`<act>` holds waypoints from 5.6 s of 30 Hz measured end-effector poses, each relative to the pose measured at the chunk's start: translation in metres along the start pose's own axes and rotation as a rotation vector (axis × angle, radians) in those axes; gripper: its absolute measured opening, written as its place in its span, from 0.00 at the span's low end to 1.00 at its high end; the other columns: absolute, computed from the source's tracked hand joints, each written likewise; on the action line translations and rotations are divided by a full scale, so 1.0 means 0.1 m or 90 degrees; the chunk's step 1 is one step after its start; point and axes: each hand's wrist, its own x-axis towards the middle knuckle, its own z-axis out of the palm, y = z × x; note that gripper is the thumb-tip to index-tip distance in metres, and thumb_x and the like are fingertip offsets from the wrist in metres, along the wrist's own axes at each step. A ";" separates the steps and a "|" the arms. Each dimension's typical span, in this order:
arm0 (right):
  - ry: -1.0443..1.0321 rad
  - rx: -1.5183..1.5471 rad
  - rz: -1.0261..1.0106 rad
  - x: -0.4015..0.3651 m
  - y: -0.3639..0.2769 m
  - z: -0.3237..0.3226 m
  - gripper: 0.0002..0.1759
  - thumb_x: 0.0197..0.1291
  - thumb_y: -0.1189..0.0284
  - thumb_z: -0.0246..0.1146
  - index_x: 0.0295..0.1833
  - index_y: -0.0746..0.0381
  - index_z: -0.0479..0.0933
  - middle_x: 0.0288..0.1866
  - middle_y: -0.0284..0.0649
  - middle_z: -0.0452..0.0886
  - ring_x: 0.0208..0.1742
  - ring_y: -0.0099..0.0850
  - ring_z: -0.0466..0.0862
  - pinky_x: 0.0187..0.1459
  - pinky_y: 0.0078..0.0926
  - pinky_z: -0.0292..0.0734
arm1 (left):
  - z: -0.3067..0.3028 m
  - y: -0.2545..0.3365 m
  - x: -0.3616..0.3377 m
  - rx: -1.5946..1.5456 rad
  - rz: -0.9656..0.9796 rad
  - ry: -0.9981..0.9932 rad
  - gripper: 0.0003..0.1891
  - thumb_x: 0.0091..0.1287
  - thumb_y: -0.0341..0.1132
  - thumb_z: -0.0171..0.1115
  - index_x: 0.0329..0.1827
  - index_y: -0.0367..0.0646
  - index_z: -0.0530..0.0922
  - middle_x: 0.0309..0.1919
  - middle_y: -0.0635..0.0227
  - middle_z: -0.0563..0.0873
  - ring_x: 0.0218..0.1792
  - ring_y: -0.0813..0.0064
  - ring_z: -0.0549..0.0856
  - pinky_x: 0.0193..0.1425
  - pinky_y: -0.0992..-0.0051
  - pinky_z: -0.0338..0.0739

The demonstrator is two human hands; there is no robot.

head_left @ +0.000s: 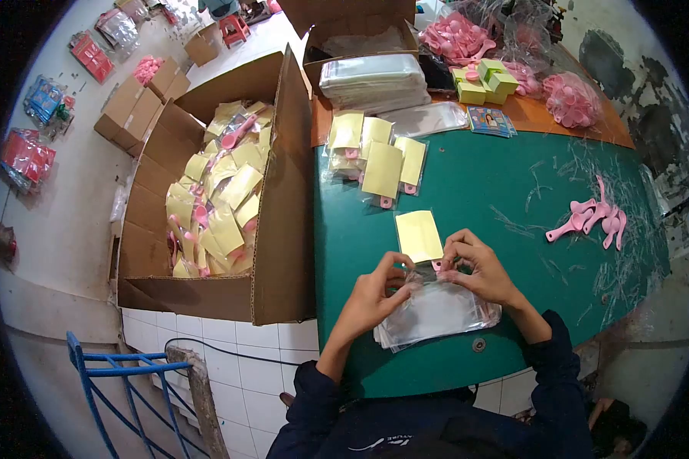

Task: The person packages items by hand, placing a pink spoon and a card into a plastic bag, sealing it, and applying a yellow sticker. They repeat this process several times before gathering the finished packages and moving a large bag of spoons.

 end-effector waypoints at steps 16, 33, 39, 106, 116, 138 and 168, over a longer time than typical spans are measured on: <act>0.079 0.271 0.246 0.03 0.08 0.09 0.07 0.57 0.78 0.62 0.36 0.69 0.71 0.31 0.41 0.81 0.29 0.23 0.82 0.29 0.18 0.79 | 0.13 -0.11 0.10 0.116 -0.054 0.139 0.10 0.62 0.34 0.62 0.35 0.35 0.75 0.26 0.67 0.82 0.29 0.83 0.82 0.28 0.80 0.77; 0.082 -0.118 0.060 0.00 0.06 -0.13 0.20 0.53 0.80 0.61 0.54 0.64 0.73 0.37 0.42 0.81 0.36 0.30 0.82 0.39 0.28 0.78 | 0.13 -0.01 0.09 0.029 -0.040 0.143 0.18 0.63 0.29 0.59 0.56 0.41 0.70 0.46 0.63 0.80 0.39 0.77 0.81 0.34 0.79 0.78; 0.181 -0.679 0.077 -0.51 0.39 -1.43 0.19 0.46 0.85 0.55 0.46 0.62 0.74 0.44 0.43 0.76 0.49 0.46 0.74 0.50 0.39 0.69 | -0.09 0.03 0.17 0.111 0.029 0.083 0.18 0.65 0.30 0.57 0.58 0.43 0.73 0.51 0.64 0.79 0.42 0.76 0.80 0.37 0.75 0.79; -0.002 0.290 0.040 0.08 0.02 -0.84 0.12 0.49 0.79 0.66 0.42 0.66 0.79 0.37 0.36 0.81 0.39 0.24 0.80 0.46 0.21 0.76 | 0.14 0.03 0.51 -0.380 0.042 -0.129 0.08 0.63 0.27 0.60 0.44 0.38 0.75 0.36 0.73 0.80 0.36 0.86 0.77 0.41 0.83 0.71; -0.032 0.227 0.061 0.10 -0.37 -0.43 0.13 0.54 0.79 0.64 0.47 0.68 0.78 0.41 0.38 0.82 0.45 0.24 0.81 0.48 0.22 0.76 | 0.20 -0.02 0.52 -0.452 -0.008 -0.136 0.10 0.63 0.30 0.61 0.45 0.39 0.75 0.38 0.73 0.79 0.38 0.86 0.76 0.42 0.84 0.70; 0.072 -0.174 0.129 0.20 0.22 -2.28 0.11 0.58 0.67 0.59 0.35 0.65 0.80 0.32 0.39 0.80 0.35 0.28 0.80 0.39 0.25 0.74 | -0.02 0.31 0.34 -0.369 0.150 -0.134 0.12 0.66 0.34 0.57 0.46 0.35 0.81 0.44 0.61 0.84 0.44 0.76 0.82 0.51 0.75 0.76; 0.226 -0.115 -0.022 0.93 -0.04 -1.36 0.07 0.58 0.74 0.60 0.42 0.65 0.75 0.30 0.36 0.80 0.22 0.21 0.76 0.23 0.20 0.70 | -0.09 0.11 0.66 -0.273 0.079 -0.088 0.13 0.73 0.36 0.47 0.46 0.35 0.77 0.40 0.62 0.84 0.44 0.77 0.83 0.42 0.80 0.78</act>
